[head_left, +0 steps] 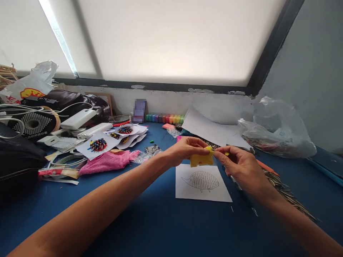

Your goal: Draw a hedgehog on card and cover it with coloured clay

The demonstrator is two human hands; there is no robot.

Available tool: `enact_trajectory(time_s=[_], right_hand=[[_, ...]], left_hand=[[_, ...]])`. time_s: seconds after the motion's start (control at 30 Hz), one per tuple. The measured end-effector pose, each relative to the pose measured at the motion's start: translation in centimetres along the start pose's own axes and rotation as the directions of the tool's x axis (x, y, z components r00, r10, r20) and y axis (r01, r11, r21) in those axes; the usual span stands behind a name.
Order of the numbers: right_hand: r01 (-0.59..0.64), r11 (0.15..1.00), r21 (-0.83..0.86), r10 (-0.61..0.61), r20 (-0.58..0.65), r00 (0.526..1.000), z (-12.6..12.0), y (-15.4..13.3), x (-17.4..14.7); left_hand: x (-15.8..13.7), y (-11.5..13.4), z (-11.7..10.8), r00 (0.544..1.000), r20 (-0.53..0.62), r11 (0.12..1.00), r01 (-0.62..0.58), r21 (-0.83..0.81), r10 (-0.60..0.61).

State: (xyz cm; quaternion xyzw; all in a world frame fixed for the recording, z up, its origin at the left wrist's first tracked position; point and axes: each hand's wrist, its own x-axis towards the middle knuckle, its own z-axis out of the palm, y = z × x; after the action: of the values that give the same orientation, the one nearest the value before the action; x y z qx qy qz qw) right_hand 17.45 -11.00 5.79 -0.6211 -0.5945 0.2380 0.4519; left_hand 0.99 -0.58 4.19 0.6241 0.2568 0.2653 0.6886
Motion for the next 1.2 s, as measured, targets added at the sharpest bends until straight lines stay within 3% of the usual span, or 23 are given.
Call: enact_trajectory(time_s=[0.17,0.43,0.63,0.9,1.07,1.2], right_hand=[[0.066,0.995,-0.07,-0.067,-0.004,0.998,0.2,0.0,-0.3],[0.118,0.98,-0.161,-0.119,0.0,0.993,1.3,0.8,-0.5],[0.148,0.979,-0.143,-0.144,0.038,0.989,1.1,0.7,-0.5],[0.207,0.967,-0.149,-0.196,0.089,0.977,1.4,0.7,-0.5],[0.255,0.95,-0.177,-0.259,0.006,0.966,1.7,0.2,-0.8],[0.208,0.968,-0.139,-0.226,-0.129,0.966,0.4,0.0,-0.5]], left_hand=[[-0.1,0.0,0.5,0.997,0.075,0.999,-0.008,0.035,0.005],[-0.4,0.0,1.7,0.998,-0.013,0.986,-0.055,0.16,0.058],[-0.6,0.6,1.9,0.99,0.005,0.96,-0.138,0.242,0.141],[-0.4,0.4,1.4,0.986,0.042,0.951,-0.166,0.262,0.16],[-0.2,0.1,1.3,0.983,0.079,0.951,-0.183,0.251,0.168],[-0.4,1.0,0.5,0.993,-0.014,0.961,-0.11,0.255,0.117]])
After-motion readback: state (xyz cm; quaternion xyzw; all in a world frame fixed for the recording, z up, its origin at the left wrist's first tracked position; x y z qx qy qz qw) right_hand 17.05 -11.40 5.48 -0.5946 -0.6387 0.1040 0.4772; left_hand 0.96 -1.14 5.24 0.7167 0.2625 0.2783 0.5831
